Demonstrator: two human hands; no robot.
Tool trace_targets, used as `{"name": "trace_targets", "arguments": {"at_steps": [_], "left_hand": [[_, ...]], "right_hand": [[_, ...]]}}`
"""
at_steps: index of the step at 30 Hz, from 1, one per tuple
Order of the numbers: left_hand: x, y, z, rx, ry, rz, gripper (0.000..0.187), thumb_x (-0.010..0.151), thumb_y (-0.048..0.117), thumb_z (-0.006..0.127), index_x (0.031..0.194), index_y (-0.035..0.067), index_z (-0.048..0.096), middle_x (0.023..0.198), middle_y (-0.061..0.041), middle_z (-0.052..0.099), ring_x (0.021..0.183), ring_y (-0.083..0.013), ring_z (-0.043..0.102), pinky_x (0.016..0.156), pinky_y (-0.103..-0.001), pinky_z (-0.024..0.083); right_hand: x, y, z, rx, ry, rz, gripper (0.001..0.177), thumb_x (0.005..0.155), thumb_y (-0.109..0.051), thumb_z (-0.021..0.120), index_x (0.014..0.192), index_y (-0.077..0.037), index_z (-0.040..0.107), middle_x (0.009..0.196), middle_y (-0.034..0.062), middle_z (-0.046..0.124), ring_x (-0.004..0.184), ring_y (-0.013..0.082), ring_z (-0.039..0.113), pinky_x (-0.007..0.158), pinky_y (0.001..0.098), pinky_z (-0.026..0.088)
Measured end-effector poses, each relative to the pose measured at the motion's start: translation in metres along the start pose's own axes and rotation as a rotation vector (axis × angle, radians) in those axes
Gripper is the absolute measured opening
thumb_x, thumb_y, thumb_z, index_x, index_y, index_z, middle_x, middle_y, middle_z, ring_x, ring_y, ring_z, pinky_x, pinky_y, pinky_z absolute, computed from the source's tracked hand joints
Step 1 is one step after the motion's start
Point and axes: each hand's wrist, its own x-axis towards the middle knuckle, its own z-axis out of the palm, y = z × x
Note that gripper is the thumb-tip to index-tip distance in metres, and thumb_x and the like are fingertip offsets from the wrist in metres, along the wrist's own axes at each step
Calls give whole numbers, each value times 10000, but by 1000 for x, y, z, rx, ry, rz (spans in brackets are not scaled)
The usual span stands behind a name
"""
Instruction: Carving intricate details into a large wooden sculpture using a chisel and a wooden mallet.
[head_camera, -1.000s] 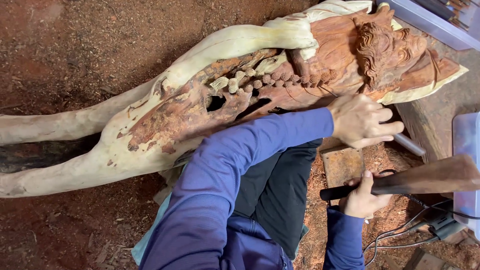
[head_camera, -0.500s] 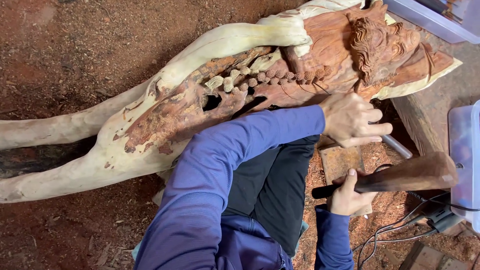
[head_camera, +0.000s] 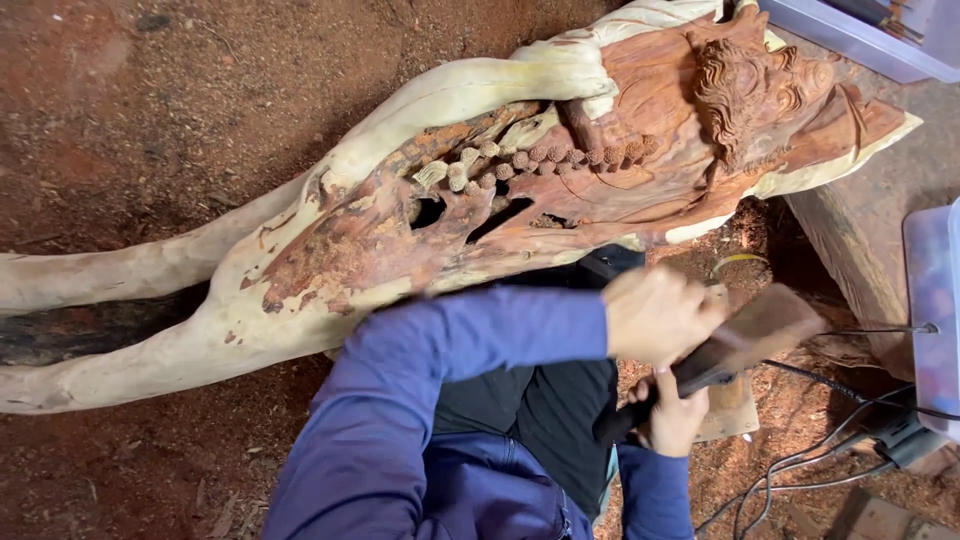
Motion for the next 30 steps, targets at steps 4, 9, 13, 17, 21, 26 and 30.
{"name": "trace_targets", "arguments": {"at_steps": [4,9,13,17,21,26,30], "left_hand": [[-97,40,-17,-66,76,-276,214,927,380,617,940,179,689,799,-39,706,687,-289,709,528,-430,499],[-212,37,-15,-18,-79,-642,224,959,386,570,1002,198,684,765,-45,710,618,-347,695,420,-513,476],[-252,40,-10,-11,104,-641,248,1023,335,526,1068,151,686,831,-23,696,678,-288,699,525,-429,508],[-233,40,-14,-45,44,-599,210,994,288,556,1066,137,683,846,-48,694,696,-307,693,558,-448,508],[-210,51,-47,-245,-22,-395,271,851,23,588,1120,19,621,939,-139,655,795,-339,649,686,-460,520],[-162,56,-127,-312,102,-19,85,1066,66,516,1038,-8,548,1207,-235,699,1178,-406,704,1060,-581,558],[-125,17,-162,-161,134,330,176,1030,-24,525,861,26,529,1160,-280,655,1151,-448,679,1032,-611,585]], "right_hand": [[-4,48,-64,135,-402,401,241,941,-182,653,1084,-28,534,626,134,506,374,142,445,320,304,446],[-47,81,-74,238,-649,510,272,922,-100,628,1114,86,577,668,237,572,346,211,464,338,326,449],[-51,45,-35,-99,-870,308,157,895,-85,680,995,18,616,384,141,583,370,177,572,994,356,564],[-37,43,-12,-332,-898,439,130,902,-71,693,966,-22,590,409,156,542,298,237,568,407,302,460],[-32,31,-6,-418,-851,476,97,896,-74,673,916,-32,587,389,186,596,314,257,586,510,324,498],[-27,43,-14,-372,-818,514,105,882,-48,685,937,9,617,398,224,584,306,293,575,444,344,473],[-17,63,-19,-252,-855,554,144,877,-53,691,962,31,610,399,235,546,273,332,555,379,365,440]]}}
